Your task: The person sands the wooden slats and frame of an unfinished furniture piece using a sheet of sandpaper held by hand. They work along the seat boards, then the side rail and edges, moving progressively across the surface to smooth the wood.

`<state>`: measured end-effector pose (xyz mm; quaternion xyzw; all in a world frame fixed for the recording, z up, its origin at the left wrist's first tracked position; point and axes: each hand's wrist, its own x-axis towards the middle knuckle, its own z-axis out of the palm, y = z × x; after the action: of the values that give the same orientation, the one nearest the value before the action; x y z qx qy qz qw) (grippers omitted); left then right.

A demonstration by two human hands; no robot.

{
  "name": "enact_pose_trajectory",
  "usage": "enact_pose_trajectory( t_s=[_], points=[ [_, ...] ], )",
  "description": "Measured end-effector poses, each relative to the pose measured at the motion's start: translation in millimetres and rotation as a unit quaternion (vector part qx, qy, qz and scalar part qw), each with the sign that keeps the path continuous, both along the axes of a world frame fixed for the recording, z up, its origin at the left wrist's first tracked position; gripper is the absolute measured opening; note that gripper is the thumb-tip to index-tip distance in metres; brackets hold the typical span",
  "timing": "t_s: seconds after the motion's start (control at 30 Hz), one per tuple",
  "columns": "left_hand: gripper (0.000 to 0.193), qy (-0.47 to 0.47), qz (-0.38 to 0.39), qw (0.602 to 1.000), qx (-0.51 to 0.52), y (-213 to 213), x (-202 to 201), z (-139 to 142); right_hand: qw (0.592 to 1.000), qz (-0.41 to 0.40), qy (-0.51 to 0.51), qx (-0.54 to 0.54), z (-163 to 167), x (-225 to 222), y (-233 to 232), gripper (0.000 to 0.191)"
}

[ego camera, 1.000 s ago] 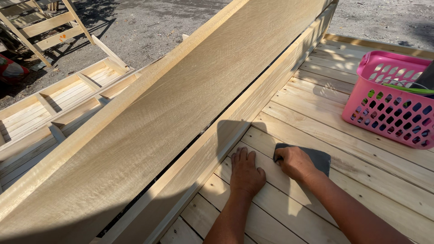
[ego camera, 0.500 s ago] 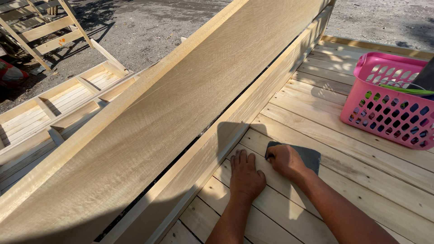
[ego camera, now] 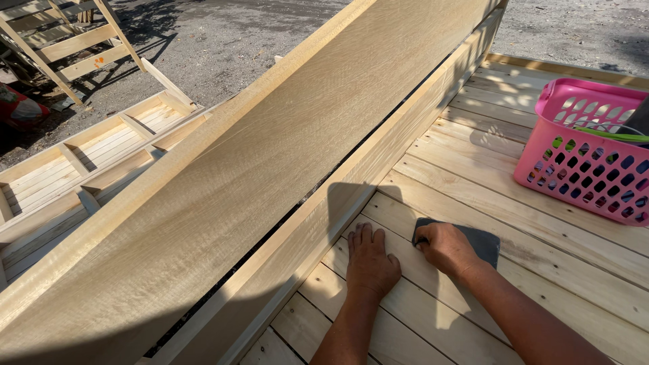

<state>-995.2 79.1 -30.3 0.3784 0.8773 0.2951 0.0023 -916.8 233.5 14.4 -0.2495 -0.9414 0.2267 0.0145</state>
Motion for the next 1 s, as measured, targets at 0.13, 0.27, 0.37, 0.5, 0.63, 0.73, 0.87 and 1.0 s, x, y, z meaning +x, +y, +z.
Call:
enact_pose_trajectory(
  t_s=[0.13, 0.27, 0.37, 0.5, 0.63, 0.73, 0.87, 1.0],
  points=[
    [0.043, 0.007, -0.003, 1.0, 0.002, -1, -1, -2, 1.0, -0.005, 0.024, -0.009, -4, -35, -7, 0.02],
    [0.044, 0.006, -0.006, 1.0, 0.015, -3, -3, 0, 0.998, -0.01, 0.045, -0.033, -3, -39, -10, 0.019],
    [0.045, 0.003, -0.004, 1.0, 0.012, -3, -3, 2, 1.0, -0.02, -0.002, -0.022, 2, -14, -4, 0.018],
    [0.051, -0.004, 0.005, 1.0, -0.007, -2, -1, 4, 1.0, -0.005, -0.006, 0.0, 6, 20, 3, 0.015],
    [0.071, -0.028, 0.009, 0.999, -0.016, -1, 1, 6, 1.0, -0.011, -0.007, -0.009, 4, 3, -2, 0.017],
    [0.083, -0.043, 0.008, 0.999, -0.018, -2, 2, 9, 0.999, -0.001, 0.045, -0.005, 4, -37, -15, 0.017],
    [0.089, -0.06, 0.009, 0.998, 0.009, -4, 1, 13, 0.996, 0.025, 0.087, 0.023, 9, -86, -29, 0.017],
    [0.089, -0.062, 0.006, 0.998, 0.001, -6, -2, 13, 0.997, 0.019, 0.074, 0.029, 12, -83, -35, 0.017]
  ],
)
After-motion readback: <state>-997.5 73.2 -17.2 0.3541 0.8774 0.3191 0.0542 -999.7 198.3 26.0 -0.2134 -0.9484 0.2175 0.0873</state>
